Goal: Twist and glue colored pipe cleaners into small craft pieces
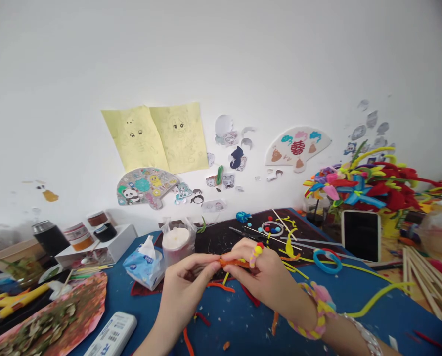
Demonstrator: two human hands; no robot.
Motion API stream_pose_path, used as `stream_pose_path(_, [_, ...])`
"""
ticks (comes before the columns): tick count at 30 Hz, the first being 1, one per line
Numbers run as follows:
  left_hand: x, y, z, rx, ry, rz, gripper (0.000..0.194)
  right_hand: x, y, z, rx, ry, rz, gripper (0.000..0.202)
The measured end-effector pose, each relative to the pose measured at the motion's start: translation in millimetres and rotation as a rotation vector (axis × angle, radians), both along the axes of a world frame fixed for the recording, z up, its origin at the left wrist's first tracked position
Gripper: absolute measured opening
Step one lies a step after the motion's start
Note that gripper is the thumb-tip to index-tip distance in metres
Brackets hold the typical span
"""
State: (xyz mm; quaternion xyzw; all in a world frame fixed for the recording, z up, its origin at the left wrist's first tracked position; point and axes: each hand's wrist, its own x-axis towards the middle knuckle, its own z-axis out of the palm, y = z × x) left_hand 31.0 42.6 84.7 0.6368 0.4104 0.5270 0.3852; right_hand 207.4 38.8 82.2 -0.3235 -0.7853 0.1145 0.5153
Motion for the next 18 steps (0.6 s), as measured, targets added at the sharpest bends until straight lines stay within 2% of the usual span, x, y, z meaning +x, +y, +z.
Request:
stream_pose_path(3, [1.2, -1.4, -0.5, 0.097, 0.082, 0.052, 0.009, 1.6, -3.0, 5.1, -0.054, 0.006, 0.02, 0.007])
stream_pose_path(6, [3.0, -3.1, -2.6, 0.197, 0.133, 0.127, 0.006, 1.0, -4.2, 3.4, -0.065, -0.016, -0.032, 0.008])
stream_pose_path(10, [6.9, -4.4, -7.8, 0.259, 0.078, 0.207, 0.006, -4.6, -3.9, -8.8, 0.082, -0.16, -0.181, 0.018])
stream_pose_path(12, [8.9, -4.3, -9.4, 0.25, 0.017, 0.206, 0.008, -7.8, -4.4, -14.1, 0.202, -0.233, -0.243, 0.024])
stream_pose_path(14, [10.5, -4.2, -9.7, 0.218, -0.037, 0.183, 0.009, -9.7, -5.4, -16.0, 0.253, -0.26, -0.268, 0.026])
stream_pose_path(18, [11.7, -5.4, -9.7, 0.205, -0.083, 0.165, 0.009, -8.7, -6.8, -10.7, 0.064, -0.148, -0.173, 0.022])
